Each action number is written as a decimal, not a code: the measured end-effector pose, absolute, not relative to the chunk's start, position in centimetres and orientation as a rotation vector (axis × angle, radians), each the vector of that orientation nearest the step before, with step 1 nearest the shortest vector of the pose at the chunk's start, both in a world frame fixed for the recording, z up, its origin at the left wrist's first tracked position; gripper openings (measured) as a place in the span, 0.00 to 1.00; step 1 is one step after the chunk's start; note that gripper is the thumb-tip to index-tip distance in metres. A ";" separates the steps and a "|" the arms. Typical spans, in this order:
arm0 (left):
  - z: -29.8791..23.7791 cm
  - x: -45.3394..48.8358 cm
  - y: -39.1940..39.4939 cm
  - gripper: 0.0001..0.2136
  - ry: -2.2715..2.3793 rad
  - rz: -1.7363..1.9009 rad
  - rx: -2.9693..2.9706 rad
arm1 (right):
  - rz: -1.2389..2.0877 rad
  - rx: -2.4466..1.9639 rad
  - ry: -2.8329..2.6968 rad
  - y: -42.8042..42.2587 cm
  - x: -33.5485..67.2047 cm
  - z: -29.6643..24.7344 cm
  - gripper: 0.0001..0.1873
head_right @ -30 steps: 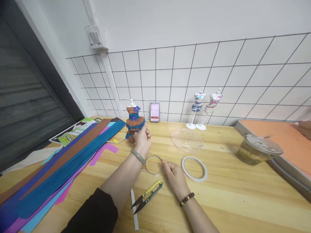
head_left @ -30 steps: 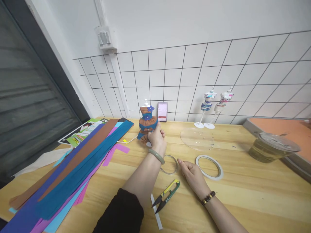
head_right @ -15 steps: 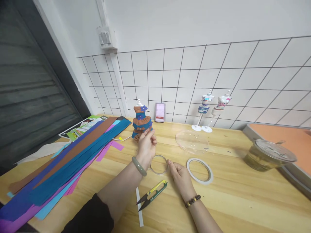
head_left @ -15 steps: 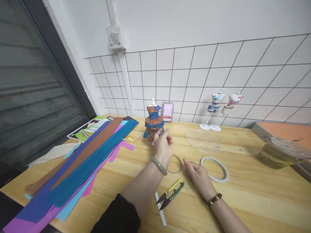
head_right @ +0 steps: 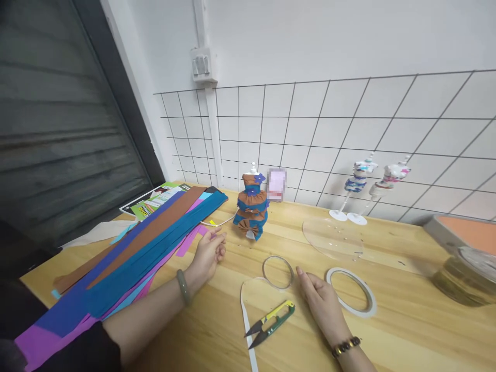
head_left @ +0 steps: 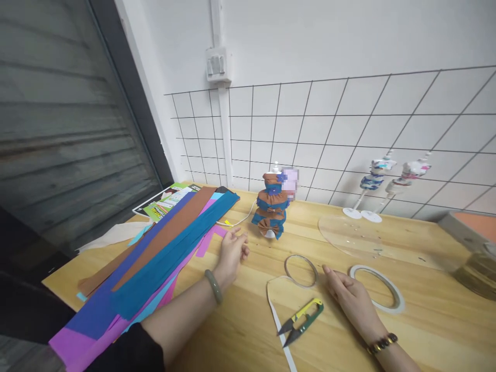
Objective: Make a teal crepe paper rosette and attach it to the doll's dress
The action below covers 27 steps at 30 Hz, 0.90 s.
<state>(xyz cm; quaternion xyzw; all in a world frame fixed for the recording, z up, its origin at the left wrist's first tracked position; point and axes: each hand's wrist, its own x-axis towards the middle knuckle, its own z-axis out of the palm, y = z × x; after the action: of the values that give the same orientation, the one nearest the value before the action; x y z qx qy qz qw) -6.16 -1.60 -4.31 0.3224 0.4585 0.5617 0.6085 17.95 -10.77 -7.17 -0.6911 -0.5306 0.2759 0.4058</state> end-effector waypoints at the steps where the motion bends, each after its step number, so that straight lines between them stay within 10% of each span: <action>1: -4.5 -6.7 -1.1 0.21 1.064 1.302 0.729 | 0.691 -1.757 -1.336 -10.8 17.9 -7.1 0.25; 18: -5.2 -3.1 3.2 0.37 0.761 1.180 0.699 | 0.630 -1.963 -1.256 -10.6 16.7 -6.4 0.24; 27: -5.9 -3.7 3.8 0.29 0.684 1.156 0.646 | 0.610 -2.008 -1.250 -10.6 16.5 -6.2 0.25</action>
<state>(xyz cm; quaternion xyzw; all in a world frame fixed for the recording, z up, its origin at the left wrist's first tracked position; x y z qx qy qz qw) -3.67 3.80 -5.89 0.2940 0.3111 0.5260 0.7349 16.52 -10.63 -6.23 -0.7724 -0.4806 0.2347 0.3424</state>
